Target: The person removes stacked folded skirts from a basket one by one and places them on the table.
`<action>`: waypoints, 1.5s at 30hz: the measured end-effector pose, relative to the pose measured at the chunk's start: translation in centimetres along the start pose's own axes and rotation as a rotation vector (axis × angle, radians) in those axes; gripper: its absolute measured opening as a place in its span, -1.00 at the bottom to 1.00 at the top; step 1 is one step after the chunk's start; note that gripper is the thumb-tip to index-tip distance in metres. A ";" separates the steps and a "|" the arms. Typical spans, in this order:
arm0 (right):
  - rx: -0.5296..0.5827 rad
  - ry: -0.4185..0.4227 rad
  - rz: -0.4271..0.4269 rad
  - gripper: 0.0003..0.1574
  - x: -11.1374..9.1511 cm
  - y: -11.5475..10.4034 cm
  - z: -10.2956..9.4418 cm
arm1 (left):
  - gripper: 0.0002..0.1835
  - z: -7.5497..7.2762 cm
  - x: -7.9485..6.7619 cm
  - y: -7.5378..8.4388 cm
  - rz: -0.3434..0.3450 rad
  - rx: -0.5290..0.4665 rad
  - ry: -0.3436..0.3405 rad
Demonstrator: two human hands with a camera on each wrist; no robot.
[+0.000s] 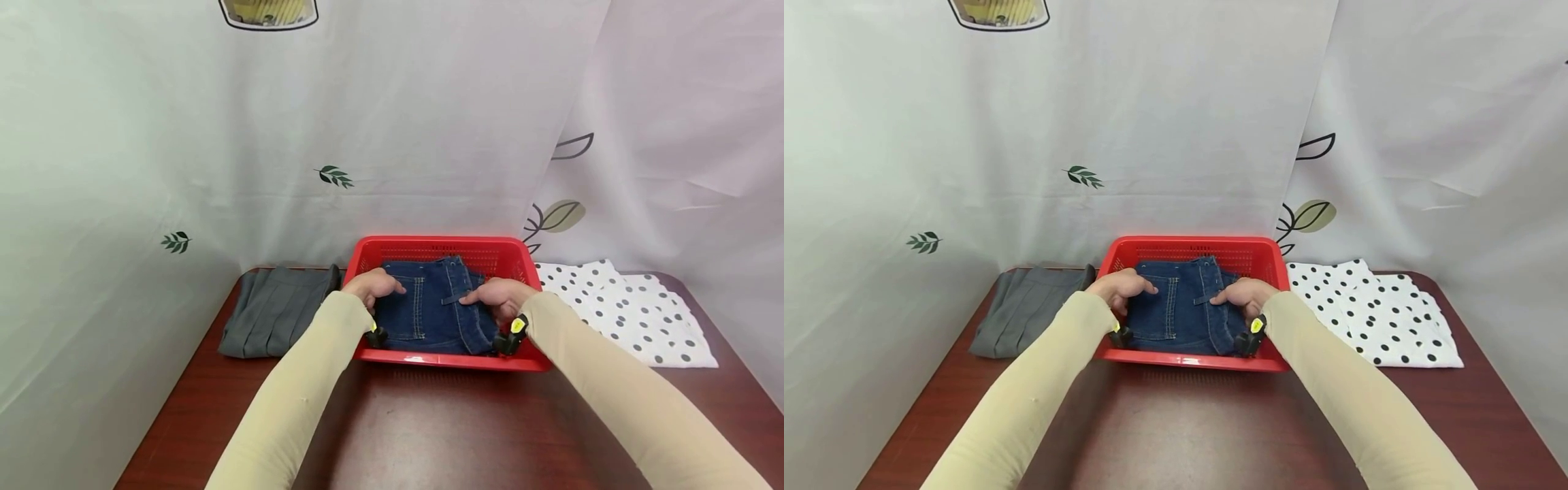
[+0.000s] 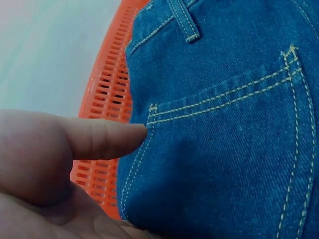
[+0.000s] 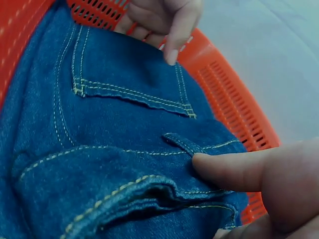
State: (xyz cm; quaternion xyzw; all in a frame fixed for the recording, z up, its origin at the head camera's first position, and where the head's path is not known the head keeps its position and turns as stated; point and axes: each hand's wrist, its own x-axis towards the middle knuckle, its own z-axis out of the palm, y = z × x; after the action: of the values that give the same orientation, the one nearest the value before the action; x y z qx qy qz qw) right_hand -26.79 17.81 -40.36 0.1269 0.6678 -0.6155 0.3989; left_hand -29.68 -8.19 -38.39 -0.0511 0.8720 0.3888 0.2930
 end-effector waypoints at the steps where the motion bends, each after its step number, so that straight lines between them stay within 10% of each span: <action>1: 0.010 -0.006 0.003 -0.50 0.0 0.0 0.0 | -0.41 0.0 0.0 0.0 -0.002 -0.006 0.002; 45: 0.161 -0.008 -0.094 -0.41 -1.8 0.3 -0.7 | -0.67 -1.2 -1.0 0.4 0.073 -0.245 -0.042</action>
State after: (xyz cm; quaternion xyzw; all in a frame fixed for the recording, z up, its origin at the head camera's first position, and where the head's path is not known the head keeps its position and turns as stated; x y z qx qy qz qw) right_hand -25.70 19.11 -39.44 0.1245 0.6198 -0.6858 0.3606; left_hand -29.56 -8.88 -36.97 -0.0466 0.8129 0.5038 0.2884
